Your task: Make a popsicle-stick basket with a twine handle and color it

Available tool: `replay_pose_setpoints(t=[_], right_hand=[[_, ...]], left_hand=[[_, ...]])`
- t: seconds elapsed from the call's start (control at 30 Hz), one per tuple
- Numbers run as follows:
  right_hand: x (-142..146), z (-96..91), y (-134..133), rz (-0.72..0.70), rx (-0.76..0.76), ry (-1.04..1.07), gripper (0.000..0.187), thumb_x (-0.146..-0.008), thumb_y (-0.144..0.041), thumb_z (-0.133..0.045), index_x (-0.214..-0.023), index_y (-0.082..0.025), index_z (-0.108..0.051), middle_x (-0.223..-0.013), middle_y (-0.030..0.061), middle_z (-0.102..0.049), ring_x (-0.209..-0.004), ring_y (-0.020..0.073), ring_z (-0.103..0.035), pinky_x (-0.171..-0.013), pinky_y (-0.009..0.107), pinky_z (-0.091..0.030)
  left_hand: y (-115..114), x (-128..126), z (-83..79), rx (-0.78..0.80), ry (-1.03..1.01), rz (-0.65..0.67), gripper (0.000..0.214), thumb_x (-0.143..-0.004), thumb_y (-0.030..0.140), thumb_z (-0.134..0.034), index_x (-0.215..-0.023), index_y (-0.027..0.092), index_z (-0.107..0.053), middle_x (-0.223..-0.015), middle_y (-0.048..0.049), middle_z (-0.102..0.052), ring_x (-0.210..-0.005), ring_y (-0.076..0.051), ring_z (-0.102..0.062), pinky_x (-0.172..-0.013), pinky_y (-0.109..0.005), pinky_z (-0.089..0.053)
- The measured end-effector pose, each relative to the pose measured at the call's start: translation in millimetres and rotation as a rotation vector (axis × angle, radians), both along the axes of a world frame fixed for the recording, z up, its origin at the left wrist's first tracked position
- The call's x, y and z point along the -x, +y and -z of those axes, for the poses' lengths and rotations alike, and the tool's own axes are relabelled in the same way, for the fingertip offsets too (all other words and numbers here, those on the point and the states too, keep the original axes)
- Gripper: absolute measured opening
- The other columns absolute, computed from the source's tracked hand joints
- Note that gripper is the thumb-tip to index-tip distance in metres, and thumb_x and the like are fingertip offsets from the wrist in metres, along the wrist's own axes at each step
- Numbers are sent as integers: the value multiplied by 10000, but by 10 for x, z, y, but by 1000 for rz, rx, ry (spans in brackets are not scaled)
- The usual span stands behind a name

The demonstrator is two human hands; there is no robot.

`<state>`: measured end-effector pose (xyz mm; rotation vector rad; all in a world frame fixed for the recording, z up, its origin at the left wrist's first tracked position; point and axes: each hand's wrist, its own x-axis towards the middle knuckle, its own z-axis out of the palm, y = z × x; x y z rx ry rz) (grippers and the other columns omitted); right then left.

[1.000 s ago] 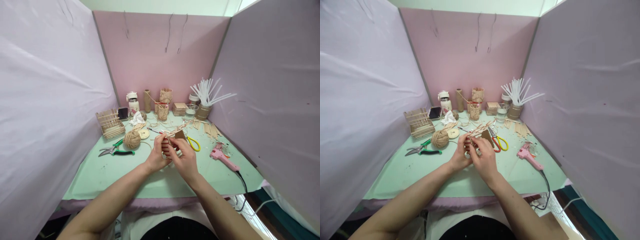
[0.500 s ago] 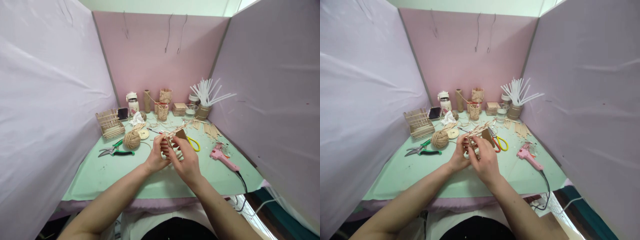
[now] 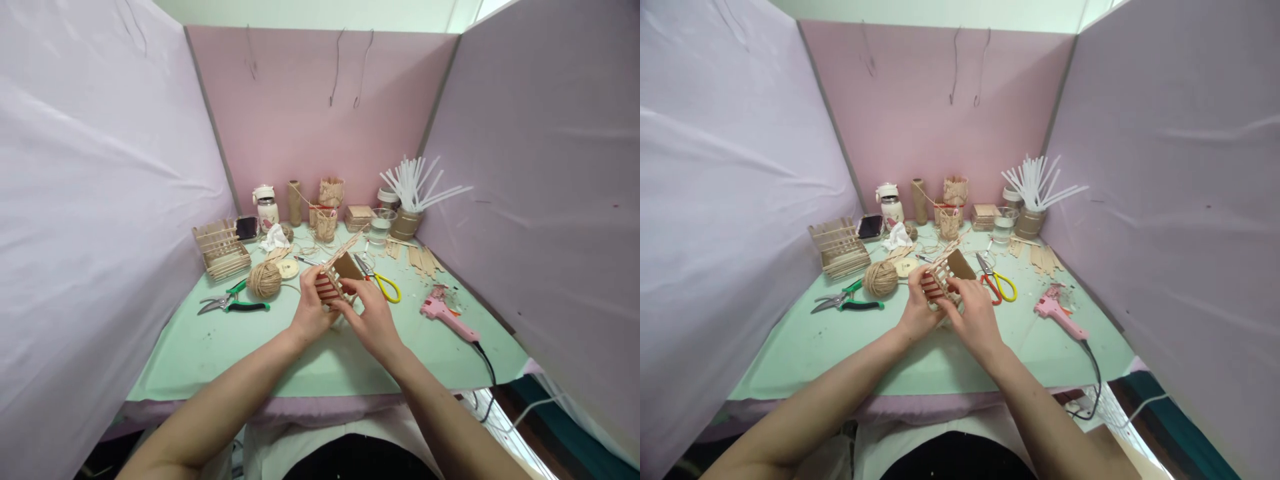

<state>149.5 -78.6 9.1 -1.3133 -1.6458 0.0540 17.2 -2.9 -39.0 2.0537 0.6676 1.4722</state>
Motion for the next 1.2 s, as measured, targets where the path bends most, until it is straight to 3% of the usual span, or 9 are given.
replay_pose_setpoints(t=[0.07,0.13,0.3,0.43,0.67,0.8,0.93,1.07,1.2], right_hand=[[-25,-5,107,-38,58,72,177,-872,-252,-587,-1035,-213,-644,-964,65,-714,-877,219,-636,-802,376,-505],[-112,-20,202,-89,127,165,155,-871,-233,-553,-987,-210,-654,-958,58,-720,-856,200,-643,-783,343,-505],[-424,-44,332,-316,357,344,175,-859,-269,-550,-980,-195,-654,-852,36,-727,-764,179,-665,-732,311,-513],[-540,10,387,-347,390,157,139,-844,-219,-560,-924,-197,-671,-861,35,-722,-784,178,-648,-744,307,-493],[-573,240,451,-271,317,-216,177,-827,-114,-574,-920,-195,-701,-915,66,-728,-888,216,-617,-847,363,-454],[-633,289,360,-230,261,-222,355,-840,-139,-583,-1185,-212,-625,-1139,95,-692,-1075,255,-586,-945,423,-446],[-747,254,140,-168,196,-227,461,-862,-211,-586,-1317,-232,-518,-1277,113,-616,-1196,272,-538,-1007,460,-432],[-1072,289,-155,42,155,-290,426,-895,-297,-550,-1314,-226,-510,-1289,127,-594,-1210,290,-521,-1020,483,-418],[-1588,457,-417,389,199,-399,412,-891,-377,-521,-1236,-157,-570,-1221,183,-616,-1163,351,-530,-981,516,-407]], left_hand=[[9,15,-16,-98,48,-39,920,-688,200,-770,-1405,266,-199,-1362,-159,-327,-1312,-325,-390,-1062,-549,-401],[15,42,-57,-76,79,-13,928,-684,245,-783,-1407,277,-202,-1386,-153,-314,-1336,-323,-356,-1050,-541,-424],[112,172,-259,363,-30,-20,921,-703,385,-775,-1414,326,-193,-1477,-148,-234,-1359,-310,-346,-973,-491,-497],[260,329,-405,619,92,103,1092,-642,435,-821,-1479,336,-127,-1527,-177,-200,-1365,-355,-373,-1022,-536,-434],[320,584,-455,445,406,250,1187,-617,439,-850,-1518,356,-82,-1579,-155,-176,-1433,-343,-276,-1129,-553,-300],[335,682,-483,394,390,207,1171,-653,460,-825,-1519,349,-46,-1570,-162,-196,-1417,-324,-325,-1137,-545,-296],[277,749,-588,209,409,124,1063,-708,477,-779,-1512,335,-98,-1574,-146,-207,-1423,-304,-320,-1156,-522,-282],[89,848,-809,-5,625,88,923,-746,491,-741,-1490,287,-234,-1553,-139,-265,-1447,-321,-261,-1179,-517,-241],[-39,903,-1179,-68,766,99,635,-820,498,-656,-1374,265,-452,-1493,-121,-366,-1395,-297,-353,-1146,-452,-317]])
